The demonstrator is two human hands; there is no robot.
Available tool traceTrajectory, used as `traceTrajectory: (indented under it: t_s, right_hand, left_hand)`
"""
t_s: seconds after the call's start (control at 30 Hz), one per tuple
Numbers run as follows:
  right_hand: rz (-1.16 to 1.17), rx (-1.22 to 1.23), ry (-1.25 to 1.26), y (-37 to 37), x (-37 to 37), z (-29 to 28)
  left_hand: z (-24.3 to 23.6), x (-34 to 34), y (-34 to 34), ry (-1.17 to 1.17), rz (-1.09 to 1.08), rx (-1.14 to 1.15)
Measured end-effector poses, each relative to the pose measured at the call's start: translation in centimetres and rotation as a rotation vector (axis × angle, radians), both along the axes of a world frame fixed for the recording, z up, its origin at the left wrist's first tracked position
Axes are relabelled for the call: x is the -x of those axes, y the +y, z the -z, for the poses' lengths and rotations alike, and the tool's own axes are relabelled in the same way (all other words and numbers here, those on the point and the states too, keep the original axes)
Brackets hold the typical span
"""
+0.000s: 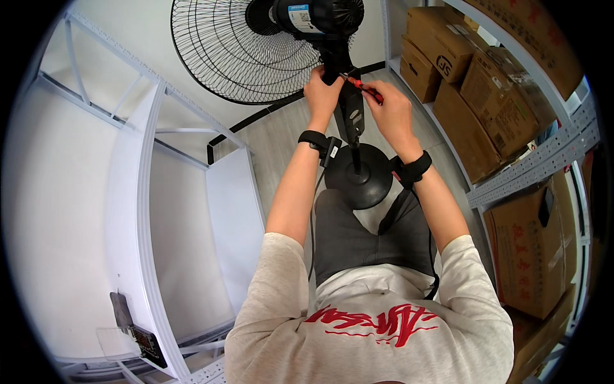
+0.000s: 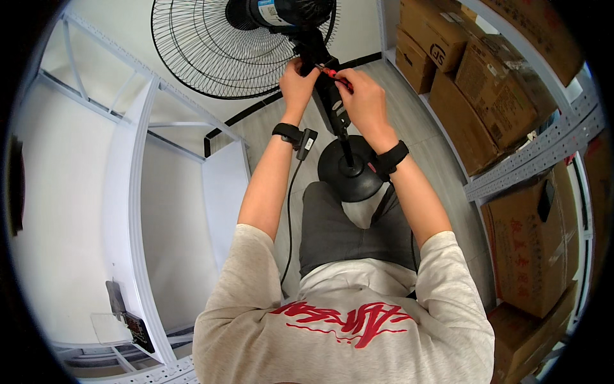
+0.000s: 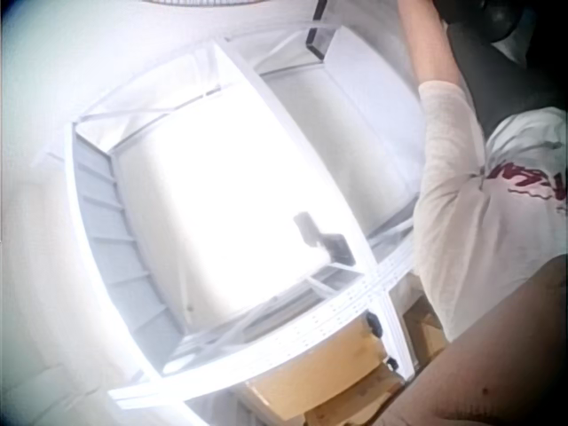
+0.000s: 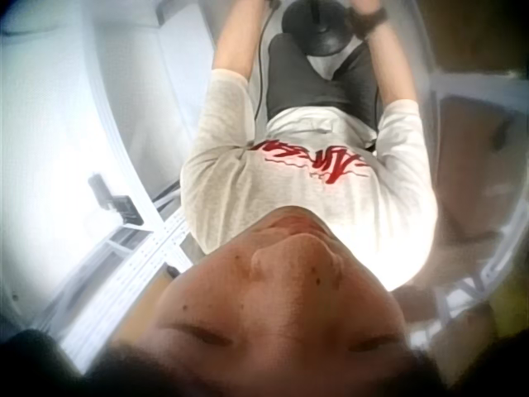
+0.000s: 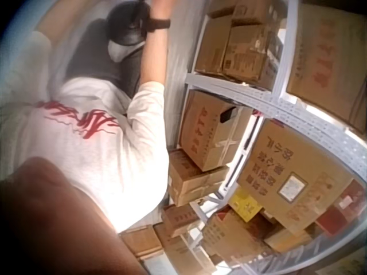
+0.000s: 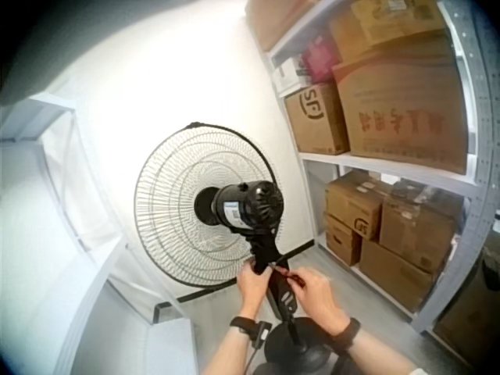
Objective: The person disassembles a black pedestal fan using a screwdriver. They remove the outer casing of the fan's control panel to expose the internal wiring and components.
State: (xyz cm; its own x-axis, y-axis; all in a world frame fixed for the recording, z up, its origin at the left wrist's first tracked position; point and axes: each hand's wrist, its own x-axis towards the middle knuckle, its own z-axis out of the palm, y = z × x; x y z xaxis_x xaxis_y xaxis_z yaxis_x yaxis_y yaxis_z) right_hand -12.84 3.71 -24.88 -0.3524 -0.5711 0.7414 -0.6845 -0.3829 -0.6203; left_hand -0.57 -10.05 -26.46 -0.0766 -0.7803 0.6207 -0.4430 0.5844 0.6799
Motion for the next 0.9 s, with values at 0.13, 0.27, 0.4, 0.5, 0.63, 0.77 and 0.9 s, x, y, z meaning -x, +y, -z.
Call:
traceTrajectory:
  t_s: [0.13, 0.27, 0.4, 0.5, 0.63, 0.77, 0.9]
  right_hand:
    - [-0.127, -0.129, -0.425, -0.4, 0.2, -0.3]
    - [-0.067, -0.049, -0.444, -0.6, 0.4, 0.3]
    - [0.045, 0.008, -0.287, -1.0, 0.4, 1.6]
    - [-0.004, -0.181, -0.422, -0.8, -0.1, 1.0]
    - [-0.053, -0.15, -0.311, 0.1, 0.5, 0.6]
    - [0.01, -0.1, -0.175, 1.0, -0.3, -0.4]
    - [-0.048, -0.163, -0.279, 0.9, -0.5, -0.7]
  left_hand:
    - [0.3, -0.2, -0.3, -0.011, -0.031, 0.027]
    - [0.3, 0.1, 0.0, -0.006, -0.022, 0.037]
    - [0.3, 0.1, -0.1, 0.011, -0.015, 0.048]
    - [0.5, -0.1, 0.0, 0.018, -0.015, 0.057]
    - [0.2, 0.3, 0.4, 0.022, 0.011, 0.026]
    - [0.5, 0.1, 0.4, 0.024, 0.004, 0.057]
    - [0.7, 0.0, 0.1, 0.031, 0.038, 0.034]
